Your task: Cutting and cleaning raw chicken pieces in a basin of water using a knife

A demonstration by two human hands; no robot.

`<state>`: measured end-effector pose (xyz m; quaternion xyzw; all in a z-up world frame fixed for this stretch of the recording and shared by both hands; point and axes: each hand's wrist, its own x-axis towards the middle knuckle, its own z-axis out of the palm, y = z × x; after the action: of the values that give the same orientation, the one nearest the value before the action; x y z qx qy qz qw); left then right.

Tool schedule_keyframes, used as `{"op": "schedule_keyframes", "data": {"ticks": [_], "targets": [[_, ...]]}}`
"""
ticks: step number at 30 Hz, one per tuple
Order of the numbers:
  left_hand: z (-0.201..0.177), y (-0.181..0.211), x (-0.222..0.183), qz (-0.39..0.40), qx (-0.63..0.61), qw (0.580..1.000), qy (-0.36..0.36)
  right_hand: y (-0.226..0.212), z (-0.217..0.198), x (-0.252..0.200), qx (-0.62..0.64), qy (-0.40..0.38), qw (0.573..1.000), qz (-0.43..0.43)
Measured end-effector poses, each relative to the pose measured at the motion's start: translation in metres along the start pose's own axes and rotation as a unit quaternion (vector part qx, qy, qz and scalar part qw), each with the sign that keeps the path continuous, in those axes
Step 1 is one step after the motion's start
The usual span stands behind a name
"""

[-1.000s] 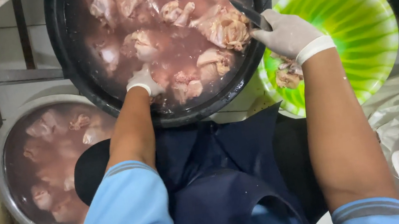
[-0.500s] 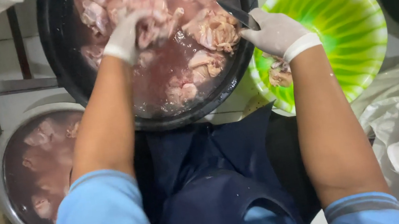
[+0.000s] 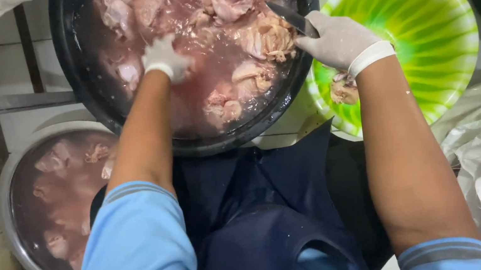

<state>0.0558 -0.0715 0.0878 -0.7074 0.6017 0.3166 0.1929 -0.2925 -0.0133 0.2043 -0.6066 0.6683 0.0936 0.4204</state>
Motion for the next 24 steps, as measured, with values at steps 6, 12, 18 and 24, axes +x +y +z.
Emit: {"op": "schedule_keyframes", "data": {"ticks": [6, 12, 18, 24], "targets": [[0.047, -0.030, 0.015, -0.024, 0.136, 0.990, -0.043, -0.016, -0.010, -0.015, 0.004, -0.016, 0.999, 0.038], [0.112, -0.073, 0.026, 0.015, -0.246, 0.969, 0.004, -0.011, 0.000, -0.008, -0.008, 0.019, 1.000, -0.011], [0.116, -0.064, 0.001, -0.068, -0.243, 0.966, 0.062, 0.002, 0.012, 0.012, -0.012, 0.035, 0.999, -0.016], [0.100, -0.076, -0.011, -0.160, -0.320, 0.928, 0.107, 0.021, 0.025, 0.032, 0.001, 0.039, 0.999, -0.020]]}}
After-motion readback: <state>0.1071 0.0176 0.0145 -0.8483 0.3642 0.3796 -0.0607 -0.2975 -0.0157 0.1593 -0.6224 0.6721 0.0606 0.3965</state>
